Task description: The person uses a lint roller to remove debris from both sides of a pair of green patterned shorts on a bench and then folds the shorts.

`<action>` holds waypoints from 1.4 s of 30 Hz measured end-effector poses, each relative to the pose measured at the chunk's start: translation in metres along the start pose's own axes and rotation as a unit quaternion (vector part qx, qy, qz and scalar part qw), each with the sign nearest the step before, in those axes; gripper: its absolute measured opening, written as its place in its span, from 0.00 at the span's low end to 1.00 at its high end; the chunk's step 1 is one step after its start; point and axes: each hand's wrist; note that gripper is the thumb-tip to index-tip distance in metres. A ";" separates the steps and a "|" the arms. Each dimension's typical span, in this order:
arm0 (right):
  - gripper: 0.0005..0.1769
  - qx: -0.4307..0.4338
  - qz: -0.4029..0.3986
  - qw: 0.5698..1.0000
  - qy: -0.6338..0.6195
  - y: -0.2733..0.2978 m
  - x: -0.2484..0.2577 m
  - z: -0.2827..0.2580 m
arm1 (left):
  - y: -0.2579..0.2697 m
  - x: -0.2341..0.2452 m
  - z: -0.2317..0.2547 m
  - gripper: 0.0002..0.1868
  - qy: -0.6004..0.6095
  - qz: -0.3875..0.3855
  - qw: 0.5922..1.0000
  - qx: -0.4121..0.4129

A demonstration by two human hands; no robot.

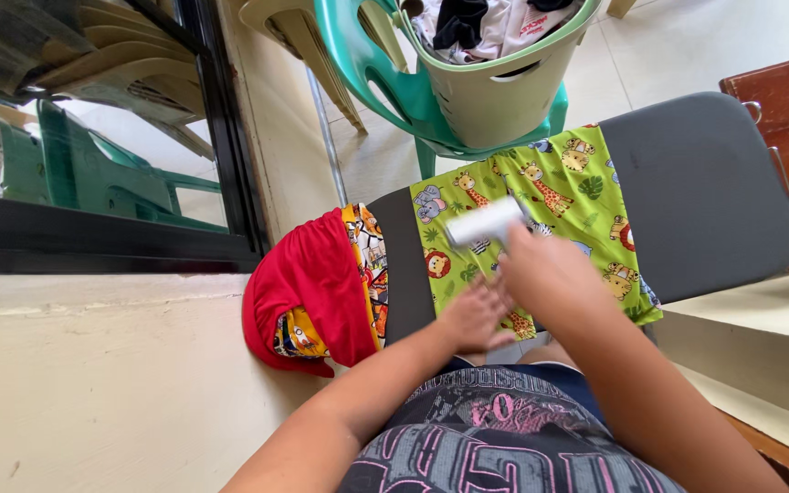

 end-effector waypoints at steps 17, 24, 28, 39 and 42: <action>0.10 0.063 -0.130 0.977 0.157 0.081 -0.067 0.007 | 0.010 0.043 -0.063 0.14 0.137 0.367 0.915 0.090; 0.24 0.087 -0.156 0.982 0.057 0.031 0.066 -0.042 | 0.028 -0.040 -0.020 0.41 0.134 -0.181 0.971 0.083; 0.22 0.031 0.029 0.998 -0.037 -0.053 0.018 -0.078 | 0.050 -0.048 0.003 0.19 0.162 0.057 0.964 -0.203; 0.18 0.034 -0.068 0.993 0.095 0.058 -0.092 -0.009 | 0.037 0.036 -0.023 0.04 0.157 0.430 0.884 -0.092; 0.12 0.053 -0.130 0.977 0.162 0.080 -0.082 0.014 | 0.001 0.029 -0.051 0.15 0.165 0.345 0.917 0.110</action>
Point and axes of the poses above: each hand's wrist, its own y-axis away from the middle knuckle, its own x-axis out of the back of the hand, z = x × y, and after that the axes turned 11 degrees about y, right-handed
